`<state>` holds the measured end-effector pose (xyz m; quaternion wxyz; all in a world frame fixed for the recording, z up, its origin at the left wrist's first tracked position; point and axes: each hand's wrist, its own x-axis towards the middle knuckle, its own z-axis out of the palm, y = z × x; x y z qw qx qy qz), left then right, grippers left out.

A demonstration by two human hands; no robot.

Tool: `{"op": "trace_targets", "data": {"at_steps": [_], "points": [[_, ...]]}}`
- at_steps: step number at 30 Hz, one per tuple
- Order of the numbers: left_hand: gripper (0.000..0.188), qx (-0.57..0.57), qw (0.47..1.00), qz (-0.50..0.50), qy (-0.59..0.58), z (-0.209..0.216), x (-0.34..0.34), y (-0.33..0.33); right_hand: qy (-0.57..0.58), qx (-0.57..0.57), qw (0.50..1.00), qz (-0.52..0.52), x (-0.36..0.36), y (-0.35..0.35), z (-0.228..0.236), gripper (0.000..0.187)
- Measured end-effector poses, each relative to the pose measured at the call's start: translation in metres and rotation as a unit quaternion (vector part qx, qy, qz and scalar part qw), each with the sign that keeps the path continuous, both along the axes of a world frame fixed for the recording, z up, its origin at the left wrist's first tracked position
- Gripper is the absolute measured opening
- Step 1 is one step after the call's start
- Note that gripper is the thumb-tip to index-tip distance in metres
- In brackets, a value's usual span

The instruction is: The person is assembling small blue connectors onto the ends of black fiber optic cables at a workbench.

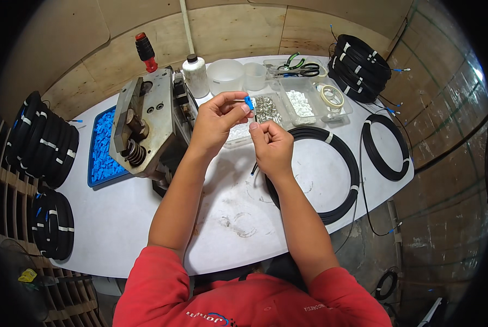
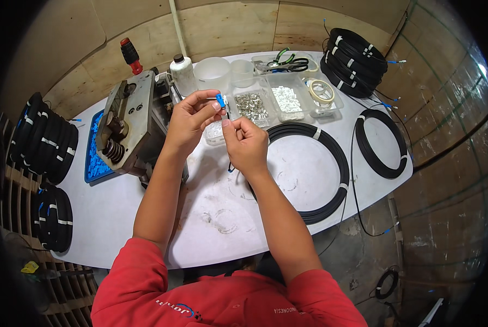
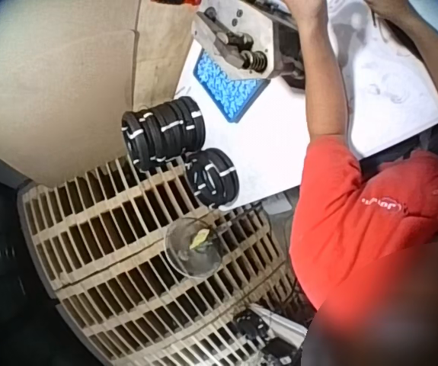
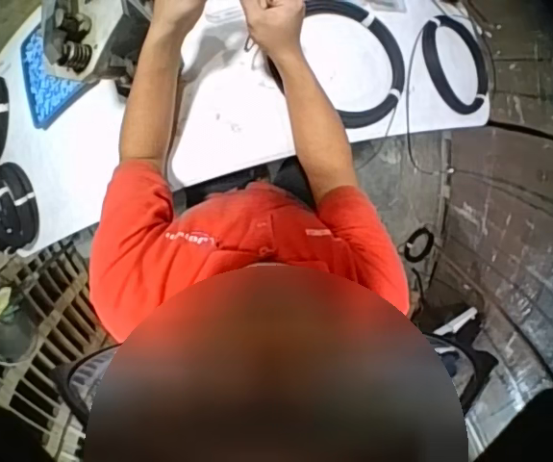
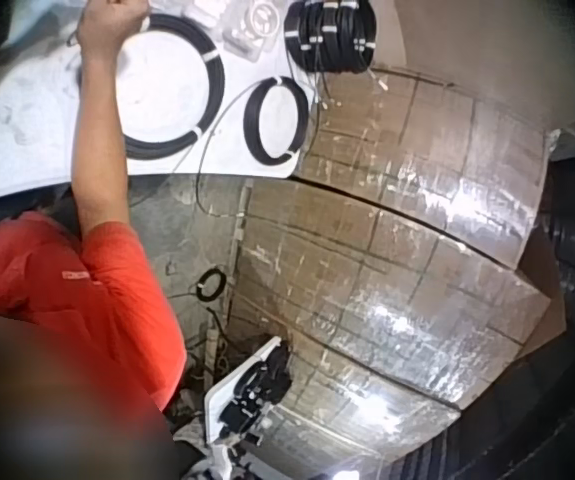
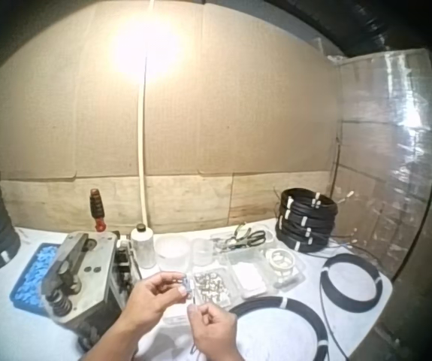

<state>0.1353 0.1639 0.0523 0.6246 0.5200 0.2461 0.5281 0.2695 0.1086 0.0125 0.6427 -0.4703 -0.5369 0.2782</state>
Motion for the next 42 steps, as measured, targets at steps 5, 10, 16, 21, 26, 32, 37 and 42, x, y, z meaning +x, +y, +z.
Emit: {"op": "trace_targets", "data": {"at_steps": [5, 10, 16, 21, 26, 32, 37, 42], "points": [[0.029, -0.002, 1.000, -0.002, -0.008, 0.003, 0.000, -0.002, -0.007, -0.001, 1.000, -0.002, 0.000, 0.000, 0.001, 0.029], [0.029, 0.003, 1.000, -0.003, -0.009, 0.002, 0.000, -0.002, -0.009, 0.012, 1.000, -0.017, 0.001, 0.002, -0.001, 0.027], [0.028, 0.001, 1.000, 0.012, 0.001, 0.004, 0.001, -0.003, 0.000, 0.009, 1.000, -0.019, 0.001, 0.000, 0.001, 0.026], [0.026, 0.004, 1.000, 0.000, 0.005, 0.001, 0.001, -0.002, -0.007, 0.022, 0.999, -0.025, 0.000, 0.000, 0.002, 0.025], [0.025, 0.007, 1.000, 0.002, -0.004, 0.001, 0.002, -0.002, -0.005, 0.026, 0.999, -0.025, 0.000, 0.000, 0.003, 0.023], [0.022, 0.014, 1.000, -0.001, 0.004, -0.002, 0.000, 0.000, 0.016, 0.013, 1.000, -0.005, 0.000, 0.000, 0.003, 0.022], [0.020, 0.073, 0.992, 0.058, 0.085, 0.001, 0.002, -0.002, -0.002, 0.005, 1.000, 0.007, 0.002, -0.001, 0.001, 0.021], [0.017, 0.154, 0.979, 0.106, 0.084, -0.006, 0.004, 0.002, 0.005, -0.001, 1.000, 0.014, 0.002, 0.000, 0.000, 0.021]]}}
